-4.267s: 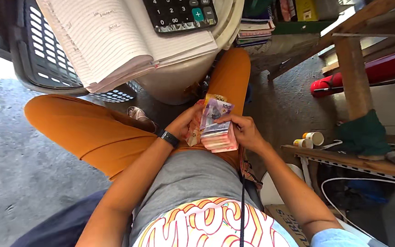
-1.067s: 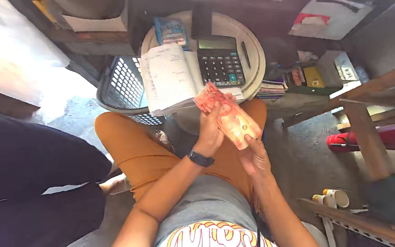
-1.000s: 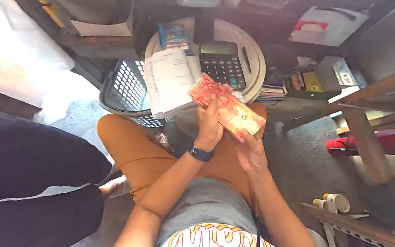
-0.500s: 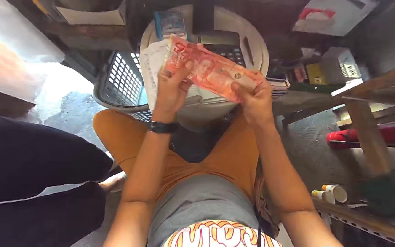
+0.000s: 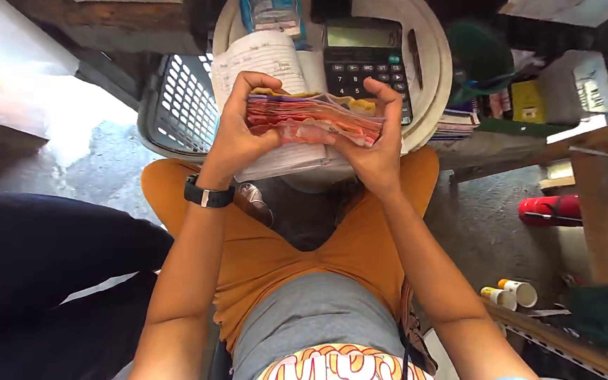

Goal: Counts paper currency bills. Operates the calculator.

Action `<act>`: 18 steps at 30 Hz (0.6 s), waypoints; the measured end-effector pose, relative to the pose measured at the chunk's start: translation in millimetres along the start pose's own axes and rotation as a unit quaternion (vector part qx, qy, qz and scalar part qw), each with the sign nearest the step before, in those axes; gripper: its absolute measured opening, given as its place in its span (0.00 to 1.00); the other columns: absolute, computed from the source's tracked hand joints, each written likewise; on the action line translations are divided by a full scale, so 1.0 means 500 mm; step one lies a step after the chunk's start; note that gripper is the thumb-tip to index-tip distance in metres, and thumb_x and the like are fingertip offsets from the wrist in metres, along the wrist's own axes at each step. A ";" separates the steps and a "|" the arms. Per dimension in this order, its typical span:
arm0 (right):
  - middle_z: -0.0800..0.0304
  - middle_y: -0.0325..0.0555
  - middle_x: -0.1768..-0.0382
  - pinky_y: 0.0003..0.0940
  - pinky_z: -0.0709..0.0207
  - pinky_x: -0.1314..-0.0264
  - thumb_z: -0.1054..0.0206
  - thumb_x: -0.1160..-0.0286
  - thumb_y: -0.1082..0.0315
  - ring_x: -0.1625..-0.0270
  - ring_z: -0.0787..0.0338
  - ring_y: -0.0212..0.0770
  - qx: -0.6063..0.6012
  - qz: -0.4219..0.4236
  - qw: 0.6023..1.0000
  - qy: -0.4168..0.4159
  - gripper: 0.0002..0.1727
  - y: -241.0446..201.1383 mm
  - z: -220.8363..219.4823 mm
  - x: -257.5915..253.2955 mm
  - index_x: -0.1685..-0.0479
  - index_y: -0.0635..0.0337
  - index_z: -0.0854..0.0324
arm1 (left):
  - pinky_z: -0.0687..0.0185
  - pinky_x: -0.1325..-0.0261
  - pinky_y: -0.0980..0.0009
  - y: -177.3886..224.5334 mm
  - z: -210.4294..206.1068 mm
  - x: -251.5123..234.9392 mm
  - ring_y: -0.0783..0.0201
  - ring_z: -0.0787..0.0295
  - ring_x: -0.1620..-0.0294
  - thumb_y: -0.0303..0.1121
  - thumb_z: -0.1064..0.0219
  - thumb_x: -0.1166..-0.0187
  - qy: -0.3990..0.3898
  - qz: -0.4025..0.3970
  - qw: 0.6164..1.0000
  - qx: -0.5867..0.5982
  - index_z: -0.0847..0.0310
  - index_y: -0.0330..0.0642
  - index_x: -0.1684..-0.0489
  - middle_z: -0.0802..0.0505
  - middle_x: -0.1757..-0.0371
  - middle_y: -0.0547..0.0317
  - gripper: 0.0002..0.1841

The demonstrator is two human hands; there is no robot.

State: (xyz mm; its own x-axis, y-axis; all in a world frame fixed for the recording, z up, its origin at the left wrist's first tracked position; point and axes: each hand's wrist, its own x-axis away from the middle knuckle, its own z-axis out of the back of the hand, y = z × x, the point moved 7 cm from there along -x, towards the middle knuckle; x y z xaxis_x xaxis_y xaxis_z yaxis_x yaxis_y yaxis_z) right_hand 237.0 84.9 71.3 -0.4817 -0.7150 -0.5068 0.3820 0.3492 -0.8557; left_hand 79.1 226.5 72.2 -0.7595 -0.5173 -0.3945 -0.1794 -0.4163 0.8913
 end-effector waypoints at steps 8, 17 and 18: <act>0.17 0.45 0.55 0.15 0.20 0.50 0.26 0.31 0.76 0.52 0.16 0.25 0.072 -0.008 0.995 -0.075 0.08 0.012 0.021 -0.002 0.56 0.71 0.14 | 0.11 0.46 0.79 -0.015 0.031 0.003 0.80 0.09 0.52 0.19 0.32 0.27 -0.014 -0.010 0.999 0.027 0.26 0.46 0.51 0.07 0.52 0.75 0.14; 0.03 0.35 0.52 0.29 0.07 0.49 0.32 0.26 0.82 0.52 0.04 0.30 -0.168 -0.049 0.982 -0.073 0.14 -0.158 0.064 0.018 0.45 0.60 0.13 | 0.08 0.48 0.76 0.187 0.062 -0.030 0.76 0.06 0.57 0.22 0.27 0.28 0.059 -0.114 0.987 0.097 0.08 0.53 0.60 0.03 0.60 0.76 0.10; 0.03 0.39 0.54 0.31 0.05 0.54 0.34 0.25 0.82 0.56 0.03 0.34 -0.252 -0.122 0.959 -0.030 0.13 -0.152 0.057 0.041 0.46 0.59 0.14 | 0.08 0.49 0.74 0.197 0.050 -0.030 0.75 0.06 0.59 0.22 0.32 0.26 0.110 -0.114 0.976 0.150 0.11 0.51 0.63 0.04 0.63 0.73 0.09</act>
State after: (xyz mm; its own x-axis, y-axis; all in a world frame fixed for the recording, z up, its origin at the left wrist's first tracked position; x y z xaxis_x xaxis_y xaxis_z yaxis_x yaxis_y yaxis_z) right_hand 220.5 26.2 129.0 -0.4552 -0.8414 -0.2913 -0.1742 0.4050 -0.8975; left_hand 57.2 212.0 171.7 -0.5307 -0.5988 -0.5998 -0.5289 -0.3190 0.7864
